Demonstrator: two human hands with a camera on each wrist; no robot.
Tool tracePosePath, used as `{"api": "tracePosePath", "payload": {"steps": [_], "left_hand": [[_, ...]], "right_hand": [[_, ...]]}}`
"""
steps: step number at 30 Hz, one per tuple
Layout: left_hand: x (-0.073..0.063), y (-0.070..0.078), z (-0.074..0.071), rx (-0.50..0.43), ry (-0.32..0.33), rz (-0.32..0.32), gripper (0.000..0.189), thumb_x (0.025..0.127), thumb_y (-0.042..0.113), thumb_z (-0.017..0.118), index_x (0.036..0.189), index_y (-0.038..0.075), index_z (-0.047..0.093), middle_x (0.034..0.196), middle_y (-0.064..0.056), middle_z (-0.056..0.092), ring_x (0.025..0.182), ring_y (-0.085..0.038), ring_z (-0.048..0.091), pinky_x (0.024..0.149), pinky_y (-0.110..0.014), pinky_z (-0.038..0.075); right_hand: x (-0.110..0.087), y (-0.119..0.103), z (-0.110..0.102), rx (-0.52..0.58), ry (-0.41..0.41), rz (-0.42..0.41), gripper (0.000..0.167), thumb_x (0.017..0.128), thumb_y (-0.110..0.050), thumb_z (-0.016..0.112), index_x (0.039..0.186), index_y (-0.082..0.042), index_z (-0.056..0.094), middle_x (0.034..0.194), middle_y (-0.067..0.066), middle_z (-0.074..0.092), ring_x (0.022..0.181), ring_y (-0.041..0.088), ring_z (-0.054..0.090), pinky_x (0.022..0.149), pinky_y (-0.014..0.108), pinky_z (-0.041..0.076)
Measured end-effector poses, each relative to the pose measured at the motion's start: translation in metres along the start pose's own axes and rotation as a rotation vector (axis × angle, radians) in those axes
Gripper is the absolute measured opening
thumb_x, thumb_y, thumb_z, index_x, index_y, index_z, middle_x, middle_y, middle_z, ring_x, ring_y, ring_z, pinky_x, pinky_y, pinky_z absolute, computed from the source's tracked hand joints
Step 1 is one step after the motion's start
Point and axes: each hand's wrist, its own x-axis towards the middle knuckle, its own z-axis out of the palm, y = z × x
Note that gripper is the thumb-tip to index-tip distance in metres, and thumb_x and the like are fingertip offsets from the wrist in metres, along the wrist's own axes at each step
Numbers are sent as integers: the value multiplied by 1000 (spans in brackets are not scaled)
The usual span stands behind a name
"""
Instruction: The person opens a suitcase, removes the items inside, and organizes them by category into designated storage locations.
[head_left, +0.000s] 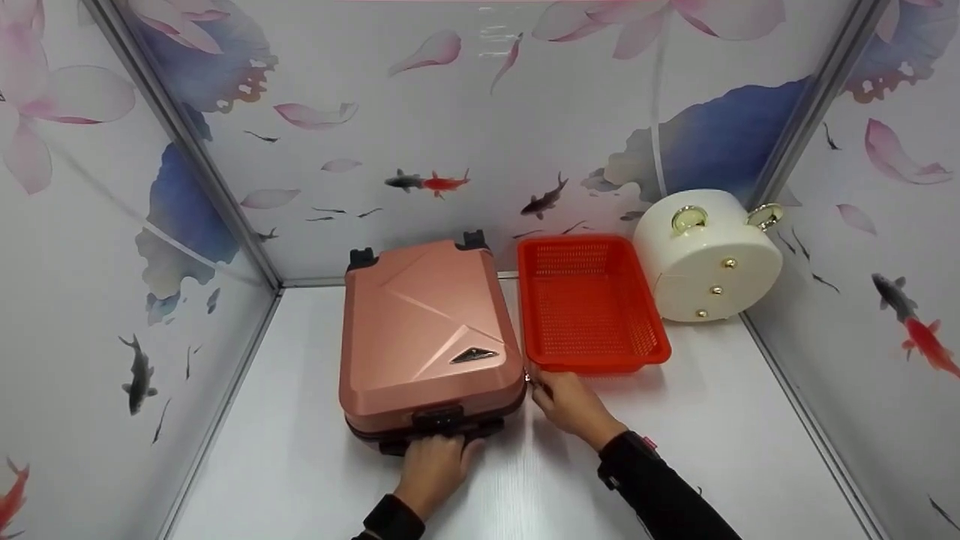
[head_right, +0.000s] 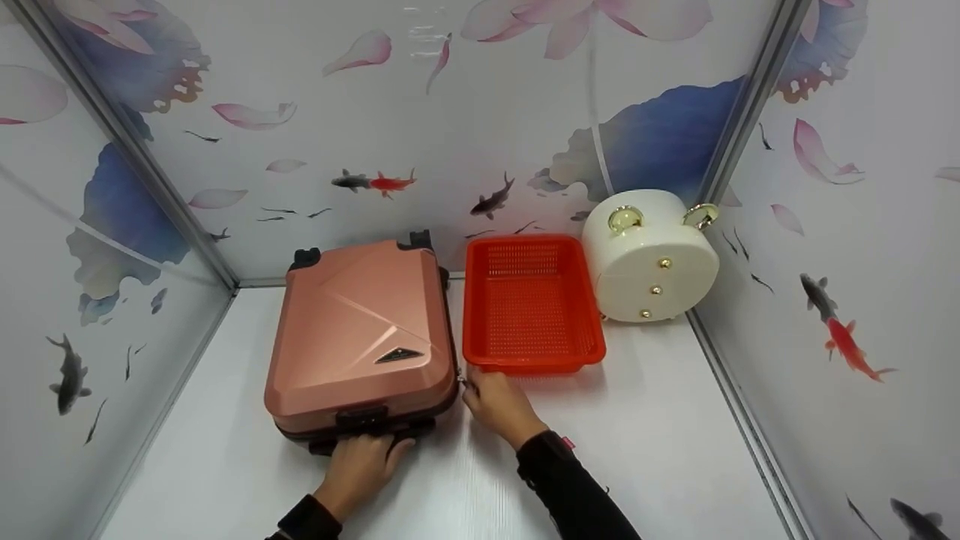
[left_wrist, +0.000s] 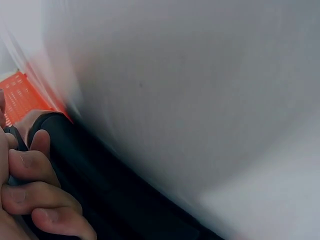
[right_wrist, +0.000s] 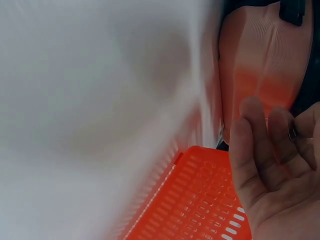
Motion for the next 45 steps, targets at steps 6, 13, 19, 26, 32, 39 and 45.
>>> {"api": "tracePosePath", "payload": {"steps": [6, 13, 19, 26, 32, 39, 45], "left_hand": [[2, 1, -2, -18, -27, -20, 60, 111, 62, 54, 69, 19, 56, 56, 3, 50, 47, -19, 51, 48, -35, 38], [2, 4, 0, -28, -18, -28, 62, 110, 61, 58, 65, 19, 50, 53, 6, 43, 45, -17, 46, 46, -34, 33], [4, 4, 1, -28, 25, -15, 62, 109, 59, 61, 63, 19, 48, 52, 6, 42, 44, -16, 47, 45, -33, 34], [2, 3, -1, -37, -6, -24, 64, 111, 64, 52, 64, 20, 49, 52, 7, 44, 44, -15, 48, 45, -32, 37], [2, 3, 1, -27, 21, -25, 61, 108, 60, 62, 64, 19, 52, 52, 5, 47, 44, -17, 49, 44, -35, 37], [2, 2, 4, 2, 71, -2, 55, 106, 57, 67, 69, 17, 58, 55, 2, 53, 45, -22, 54, 44, -39, 41], [1, 2, 5, 10, 60, -13, 51, 105, 49, 72, 67, 17, 58, 55, 1, 55, 46, -23, 56, 43, -40, 39]], "right_hand": [[-9, 0, -2, -106, 33, -127, 14, 103, -11, 68, 90, -14, 69, 75, -7, 55, 71, 10, 50, 67, 30, 48], [-25, -2, -7, -180, 55, -296, 10, 102, -7, 69, 92, -10, 70, 71, -5, 56, 67, 8, 47, 61, 30, 48], [-32, -7, -11, -172, 22, -389, 24, 102, -4, 68, 81, -14, 61, 68, -9, 49, 64, 3, 40, 59, 23, 40], [-41, -23, 0, -235, -7, -454, 22, 105, -11, 68, 84, -16, 62, 66, -10, 53, 60, 2, 44, 55, 25, 44], [-42, -36, 10, -257, -14, -497, 18, 105, -11, 68, 88, -14, 64, 67, -7, 57, 57, 6, 53, 54, 27, 48], [-40, -48, 21, -264, -6, -510, 14, 105, -12, 68, 92, -15, 64, 72, -4, 65, 64, 15, 69, 59, 33, 55], [-37, -58, 30, -322, 18, -536, 18, 103, -13, 69, 86, -17, 62, 69, -5, 58, 58, 13, 61, 52, 31, 48]]}}
